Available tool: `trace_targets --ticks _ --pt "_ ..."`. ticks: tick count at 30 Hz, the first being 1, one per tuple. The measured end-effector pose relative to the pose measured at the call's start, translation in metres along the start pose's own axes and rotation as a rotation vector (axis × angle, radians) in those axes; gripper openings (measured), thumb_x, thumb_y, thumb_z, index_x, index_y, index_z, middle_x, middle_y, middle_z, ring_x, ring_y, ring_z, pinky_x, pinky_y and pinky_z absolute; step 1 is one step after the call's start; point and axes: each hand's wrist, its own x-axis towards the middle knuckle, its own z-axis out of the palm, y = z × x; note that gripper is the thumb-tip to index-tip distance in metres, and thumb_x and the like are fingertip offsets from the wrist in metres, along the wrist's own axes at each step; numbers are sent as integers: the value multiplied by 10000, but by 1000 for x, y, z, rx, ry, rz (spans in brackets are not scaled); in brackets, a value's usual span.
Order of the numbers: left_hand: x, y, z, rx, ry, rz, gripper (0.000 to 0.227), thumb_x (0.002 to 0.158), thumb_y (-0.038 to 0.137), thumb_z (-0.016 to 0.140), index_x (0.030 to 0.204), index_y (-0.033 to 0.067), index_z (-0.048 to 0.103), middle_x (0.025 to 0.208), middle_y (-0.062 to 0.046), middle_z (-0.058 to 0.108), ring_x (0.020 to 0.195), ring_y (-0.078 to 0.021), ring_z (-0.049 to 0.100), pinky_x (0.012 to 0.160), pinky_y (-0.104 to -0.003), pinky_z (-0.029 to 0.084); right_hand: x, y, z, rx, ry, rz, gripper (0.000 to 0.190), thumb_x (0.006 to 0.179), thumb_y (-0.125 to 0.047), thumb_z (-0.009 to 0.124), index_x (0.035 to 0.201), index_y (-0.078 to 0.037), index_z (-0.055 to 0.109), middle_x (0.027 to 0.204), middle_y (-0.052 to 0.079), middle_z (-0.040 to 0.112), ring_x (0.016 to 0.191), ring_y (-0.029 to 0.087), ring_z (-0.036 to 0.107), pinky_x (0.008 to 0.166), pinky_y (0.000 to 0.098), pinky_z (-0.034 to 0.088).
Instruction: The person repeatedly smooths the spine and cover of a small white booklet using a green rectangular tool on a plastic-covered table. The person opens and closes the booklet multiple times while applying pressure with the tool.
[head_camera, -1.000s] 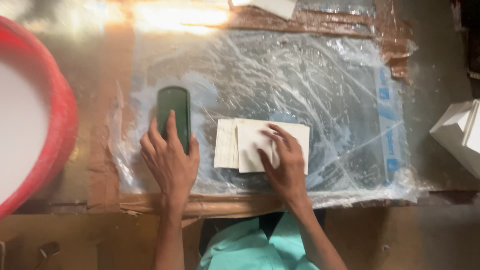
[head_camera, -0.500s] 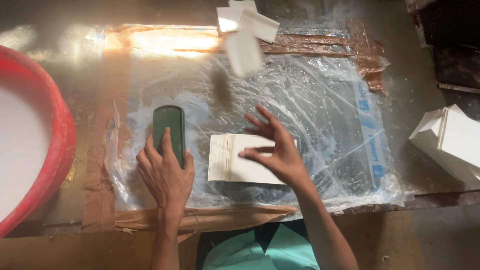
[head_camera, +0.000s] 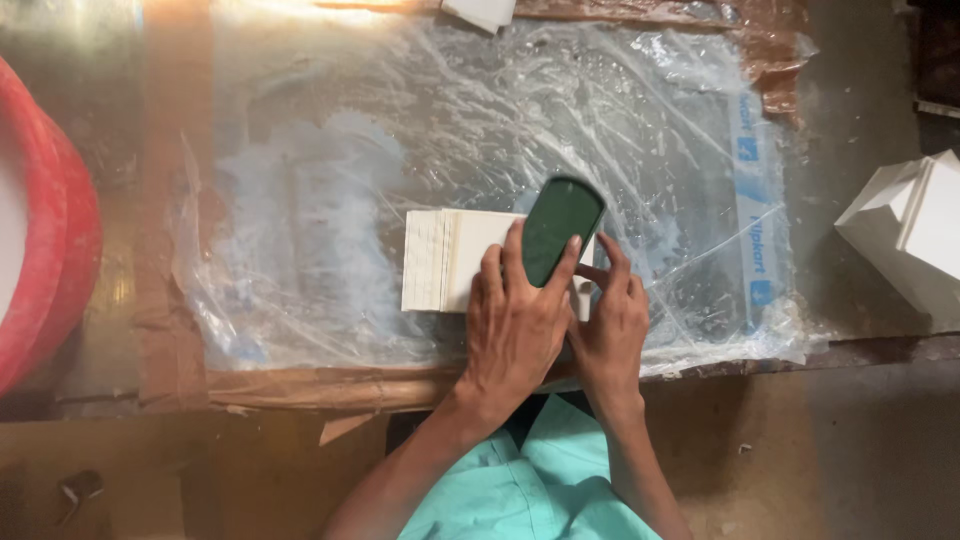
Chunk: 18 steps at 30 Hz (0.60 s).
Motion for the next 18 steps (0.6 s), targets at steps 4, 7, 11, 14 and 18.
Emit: trace_targets --ticks 4,7,11,14,18 --pt "-2 -41 -29 236 38 -184 772 881 225 730 1581 331 421 1571 -260 348 1345 -439 464 1073 -551 462 -1 2 0 29 -29 7 739 876 -163 797 1499 -90 407 1168 50 770 1205 312 623 1052 476 452" --pt "-18 -89 -51 348 29 -536 693 888 319 731 1511 360 430 1550 -296 308 1321 -468 422 1034 -568 441 -5 2 -7 -3 -66 -147 890 842 -278 826 1506 22 314 1338 169 618 1319 362 505 1096 588 348" --pt "-35 -63 -14 207 255 -248 734 949 331 676 1600 362 336 1581 -277 331 1416 -452 400 1112 -545 448 -5 -40 -23 180 -132 -533 775 867 -479 722 1450 -55 439 1583 225 336 1531 397 238 1216 634 240" --pt "-30 -12 29 12 255 -27 718 1021 305 643 1643 284 285 1612 -251 366 1447 -410 410 1141 -506 465 -3 -93 -14 -54 -264 -756 602 968 -540 659 1318 -56 589 1644 102 403 1560 315 259 1251 652 162" --pt "6 36 67 66 149 -100 748 980 302 655 1614 172 282 1587 -262 383 1423 -416 424 1133 -517 459 10 -107 4 -152 -121 -341 413 938 -332 597 1283 -131 703 1661 76 347 1555 353 216 1160 681 97"
